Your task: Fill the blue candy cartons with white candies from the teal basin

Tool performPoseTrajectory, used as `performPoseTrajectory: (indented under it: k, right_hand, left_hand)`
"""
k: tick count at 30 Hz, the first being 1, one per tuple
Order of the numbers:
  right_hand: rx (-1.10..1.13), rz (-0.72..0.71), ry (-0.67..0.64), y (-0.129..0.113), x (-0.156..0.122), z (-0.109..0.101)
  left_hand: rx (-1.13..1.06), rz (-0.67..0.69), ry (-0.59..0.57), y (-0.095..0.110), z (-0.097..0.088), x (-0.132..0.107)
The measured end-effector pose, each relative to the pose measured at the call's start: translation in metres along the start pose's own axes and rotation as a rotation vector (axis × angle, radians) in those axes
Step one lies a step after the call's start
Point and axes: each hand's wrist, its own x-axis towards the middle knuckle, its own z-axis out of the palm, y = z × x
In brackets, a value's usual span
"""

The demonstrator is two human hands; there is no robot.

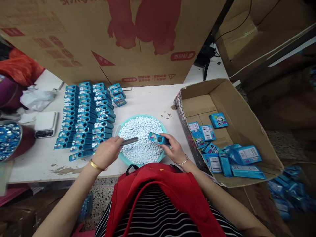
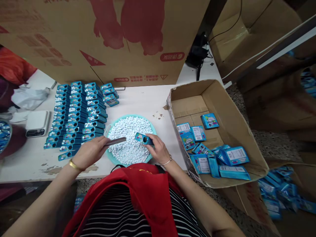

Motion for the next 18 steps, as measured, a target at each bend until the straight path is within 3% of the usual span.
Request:
performPoseTrajectory:
  k: [3,6,9,11,14,18]
  right_hand:
    - [0.011,0.103,0.085,-0.001,-0.001,-0.011]
    - [0.024,0.175,0.133,0.001,-0.001,-0.017]
    - [0.062,0.203,0.172,0.005,-0.003,-0.017]
    - [0.086,0.221,0.193,0.006,-0.004,-0.016]
    - [0.083,0.236,0.189,0.005,-0.007,-0.016]
    - [0.000,0.167,0.143,-0.001,-0.009,-0.020]
  left_hand:
    - [-0.135,-0.108,-0.081,-0.014,0.061,0.008]
    - [-0.230,-0.100,-0.059,0.005,0.111,0.031]
    - [-0.304,-0.071,-0.009,0.029,0.139,0.053]
    - [-0.361,-0.048,0.020,0.034,0.147,0.059]
    - [-0.441,-0.012,0.052,0.024,0.144,0.051]
    - [-0.537,0.056,0.102,0.008,0.114,0.029]
